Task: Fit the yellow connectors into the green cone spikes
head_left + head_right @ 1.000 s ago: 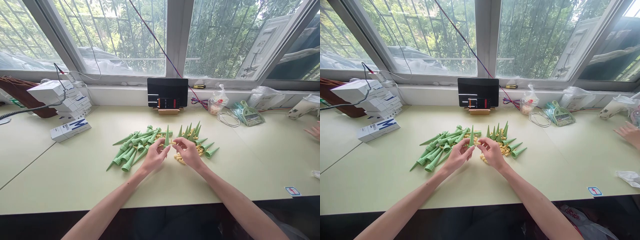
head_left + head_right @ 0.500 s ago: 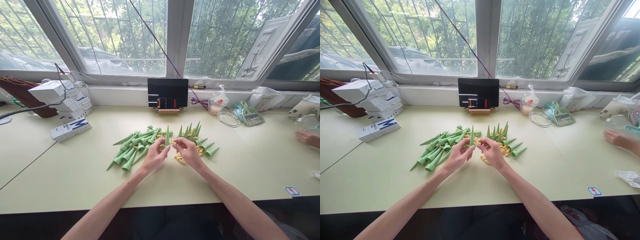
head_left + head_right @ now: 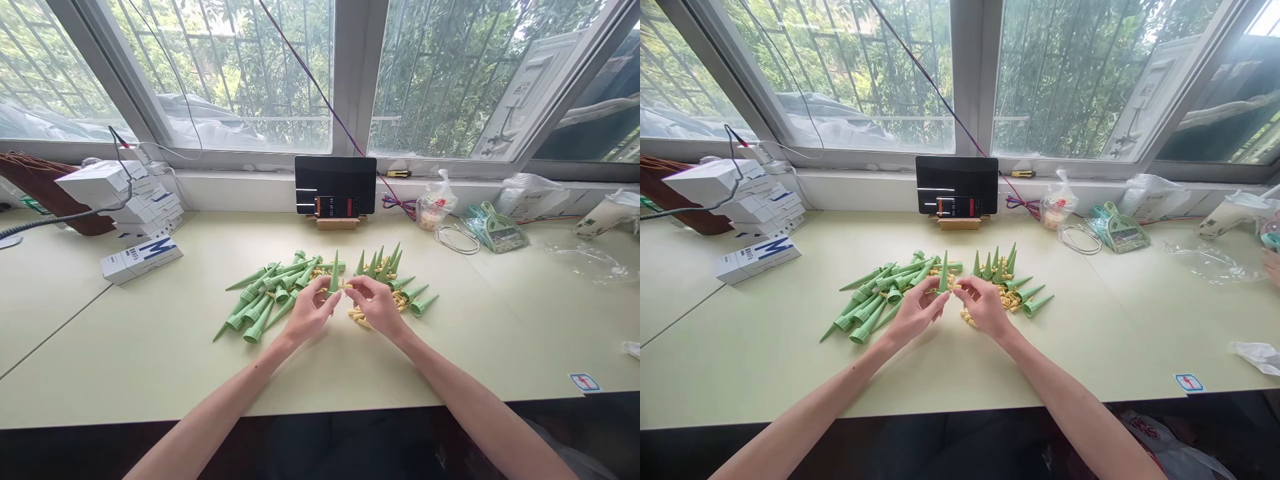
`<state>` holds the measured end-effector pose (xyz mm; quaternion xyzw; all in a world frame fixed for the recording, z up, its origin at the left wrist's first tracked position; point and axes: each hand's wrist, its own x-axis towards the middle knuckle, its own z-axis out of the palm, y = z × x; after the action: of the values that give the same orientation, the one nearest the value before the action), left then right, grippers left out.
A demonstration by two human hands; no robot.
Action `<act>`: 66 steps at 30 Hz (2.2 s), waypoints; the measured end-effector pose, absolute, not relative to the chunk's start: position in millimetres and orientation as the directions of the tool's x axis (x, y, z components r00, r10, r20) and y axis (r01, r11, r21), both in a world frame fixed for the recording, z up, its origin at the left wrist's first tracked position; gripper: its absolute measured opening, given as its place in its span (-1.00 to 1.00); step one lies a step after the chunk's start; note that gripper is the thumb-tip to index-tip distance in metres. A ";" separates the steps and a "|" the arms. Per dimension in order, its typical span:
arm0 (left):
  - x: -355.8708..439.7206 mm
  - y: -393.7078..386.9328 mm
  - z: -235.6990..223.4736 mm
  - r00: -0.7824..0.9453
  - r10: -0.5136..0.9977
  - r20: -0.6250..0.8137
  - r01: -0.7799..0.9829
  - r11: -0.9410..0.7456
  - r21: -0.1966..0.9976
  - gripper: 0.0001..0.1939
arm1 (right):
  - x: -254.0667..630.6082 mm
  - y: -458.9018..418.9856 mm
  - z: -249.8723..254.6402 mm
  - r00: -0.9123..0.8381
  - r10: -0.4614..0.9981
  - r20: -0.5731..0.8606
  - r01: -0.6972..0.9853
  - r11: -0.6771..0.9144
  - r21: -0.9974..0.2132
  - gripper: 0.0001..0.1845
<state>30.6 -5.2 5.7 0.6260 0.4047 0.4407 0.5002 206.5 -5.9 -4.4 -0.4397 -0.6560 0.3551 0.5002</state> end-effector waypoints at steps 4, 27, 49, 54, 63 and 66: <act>30.1 -5.4 5.8 0.285 0.947 0.149 0.077 -0.177 0.981 -0.64 | 206.2 -5.8 -4.3 -0.124 0.930 0.345 0.222 0.365 -0.904 -0.74; 28.6 -7.1 9.3 0.343 0.920 0.188 0.093 -0.232 0.968 -0.68 | 206.4 -5.8 -4.8 -0.143 0.928 0.344 0.340 0.372 -0.864 -0.52; 28.3 -4.0 8.0 0.288 0.951 0.114 0.065 -0.138 0.988 -0.64 | 206.8 -9.0 -1.4 -0.165 0.919 0.357 0.253 0.390 -0.886 -0.69; 28.5 -4.4 8.9 0.287 0.951 0.110 0.072 -0.136 0.988 -0.63 | 207.1 -7.9 -2.3 -0.178 0.916 0.360 0.263 0.397 -0.879 -0.74; 28.5 -5.5 9.4 0.300 0.949 0.097 0.084 -0.128 0.988 -0.61 | 206.6 -9.1 -0.1 -0.189 0.921 0.340 0.288 0.383 -0.878 -0.65; 28.2 -5.3 9.0 0.318 0.942 0.104 0.079 -0.136 0.987 -0.63 | 206.6 -8.7 -0.5 -0.191 0.923 0.335 0.299 0.380 -0.876 -0.61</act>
<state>28.2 -5.3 9.0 0.6269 0.4074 0.4184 0.5157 206.6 -8.7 -0.5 -0.4407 -0.6927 0.3403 0.4584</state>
